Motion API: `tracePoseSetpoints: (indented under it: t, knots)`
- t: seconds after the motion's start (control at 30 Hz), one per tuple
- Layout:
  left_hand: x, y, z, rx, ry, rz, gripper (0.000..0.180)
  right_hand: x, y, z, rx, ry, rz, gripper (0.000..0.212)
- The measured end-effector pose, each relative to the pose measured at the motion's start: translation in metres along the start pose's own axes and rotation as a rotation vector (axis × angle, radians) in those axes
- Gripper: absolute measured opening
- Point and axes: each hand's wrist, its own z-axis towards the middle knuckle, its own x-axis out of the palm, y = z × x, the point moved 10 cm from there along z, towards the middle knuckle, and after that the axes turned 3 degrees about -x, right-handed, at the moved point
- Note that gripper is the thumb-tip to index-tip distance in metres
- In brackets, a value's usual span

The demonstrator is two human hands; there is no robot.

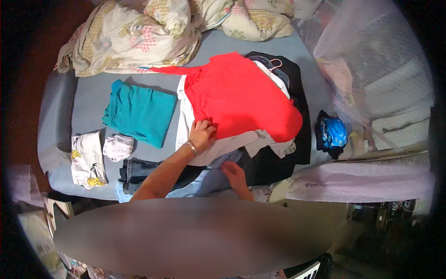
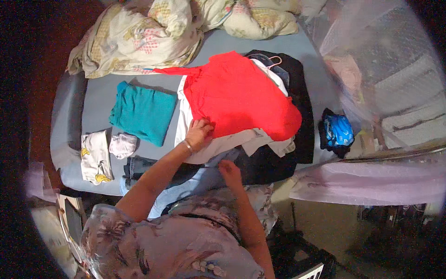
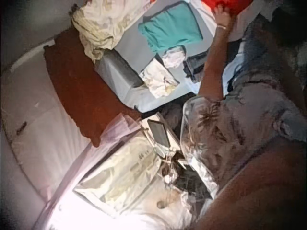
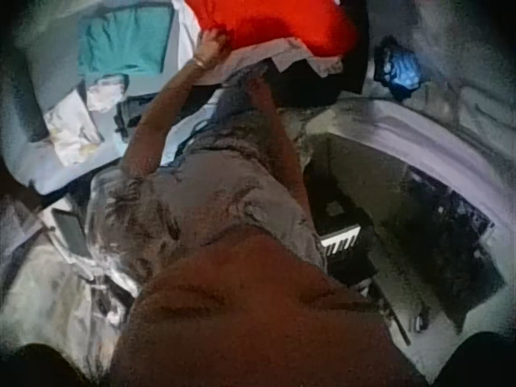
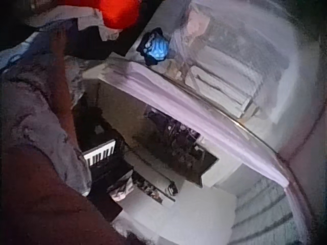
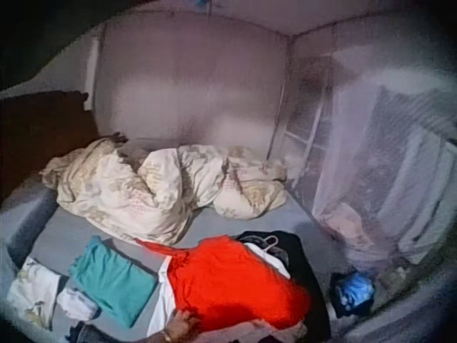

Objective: Folding various items of clothing, including t-shirts and trousers, on top of a bed.

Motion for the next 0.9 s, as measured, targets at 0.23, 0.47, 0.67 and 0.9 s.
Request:
tracePoseSetpoints:
  t: [0.23,0.47,0.67,0.9]
  knots:
    - [-0.062,-0.003,0.005,0.03,-0.077,-0.299,0.003,-0.008,0.014,-0.006,0.085,0.01,0.182,0.032]
    - [-0.076,-0.027,-0.159,-0.02,0.519,-0.366,0.006,-0.035,0.046,0.016,0.03,-0.134,0.862,0.042]
    - [-0.065,-0.019,-0.199,-0.324,0.574,-0.47,0.017,-0.048,0.05,0.02,-0.039,-0.221,0.682,0.032]
    - [-0.11,0.024,-0.102,0.104,0.494,0.076,0.033,-0.069,0.075,0.009,0.114,-0.419,0.925,0.03]
